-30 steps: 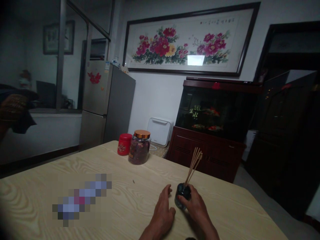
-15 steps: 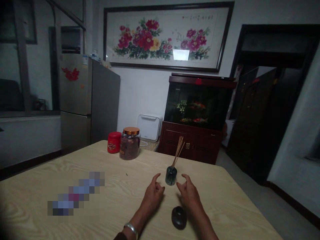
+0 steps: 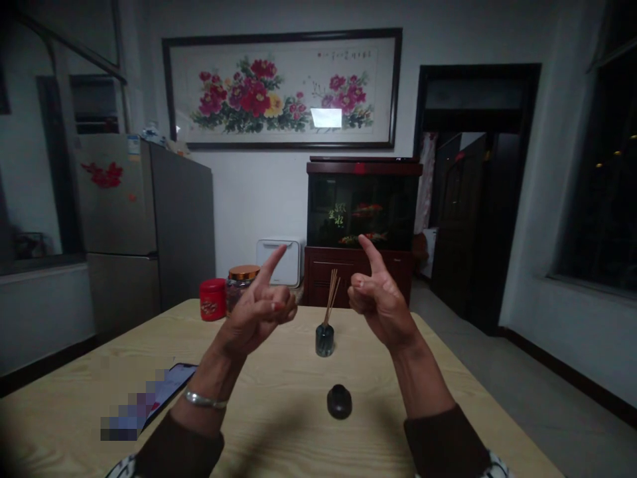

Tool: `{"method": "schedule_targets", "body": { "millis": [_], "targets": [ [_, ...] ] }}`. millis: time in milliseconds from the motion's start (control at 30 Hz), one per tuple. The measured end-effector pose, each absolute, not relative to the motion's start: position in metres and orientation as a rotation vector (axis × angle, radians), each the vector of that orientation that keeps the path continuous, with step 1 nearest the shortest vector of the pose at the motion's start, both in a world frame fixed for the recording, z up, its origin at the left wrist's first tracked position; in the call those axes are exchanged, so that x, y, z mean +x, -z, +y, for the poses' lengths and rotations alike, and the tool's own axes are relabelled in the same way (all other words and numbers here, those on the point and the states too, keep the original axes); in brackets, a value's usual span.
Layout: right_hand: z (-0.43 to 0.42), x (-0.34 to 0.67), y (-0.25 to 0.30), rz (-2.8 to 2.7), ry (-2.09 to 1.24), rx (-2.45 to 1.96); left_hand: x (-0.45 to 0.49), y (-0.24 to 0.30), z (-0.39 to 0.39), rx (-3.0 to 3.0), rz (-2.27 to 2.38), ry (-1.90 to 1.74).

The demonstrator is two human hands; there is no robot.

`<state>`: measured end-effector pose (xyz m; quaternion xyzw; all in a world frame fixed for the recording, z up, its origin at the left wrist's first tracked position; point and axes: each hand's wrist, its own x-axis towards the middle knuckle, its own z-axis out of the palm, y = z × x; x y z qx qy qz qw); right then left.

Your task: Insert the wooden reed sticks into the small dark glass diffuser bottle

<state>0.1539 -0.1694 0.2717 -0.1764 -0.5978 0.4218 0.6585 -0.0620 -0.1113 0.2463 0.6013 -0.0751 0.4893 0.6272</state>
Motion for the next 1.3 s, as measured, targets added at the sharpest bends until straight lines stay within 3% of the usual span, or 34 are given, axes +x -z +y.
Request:
{"method": "schedule_targets", "body": {
  "millis": [100,333,633,900,1067,1300],
  "targets": [
    [-0.176,0.153,-0.267,-1.307,-1.025,-0.301,-0.065,-0.246,-0.118,1.329,-0.25,-1.127],
    [-0.172,0.156,-0.205,-1.151,-1.21,-0.246,-0.052,-0.186,-0.117,1.135,-0.239,-1.106],
    [-0.15,0.168,-0.188,-1.16,-1.206,-0.367,-0.038,-0.166,-0.089,1.075,-0.134,-1.129],
    [-0.022,0.197,-0.095,-0.994,-0.86,-1.289,0.014,-0.059,0.023,1.138,0.893,-1.253],
    [0.059,0.188,-0.058,-1.104,-0.827,-1.278,0.052,-0.011,0.069,1.361,0.97,-1.276],
    [0.097,0.167,-0.036,-1.224,-0.715,-1.245,0.069,-0.005,0.074,1.521,0.876,-1.276]
  ]
}}
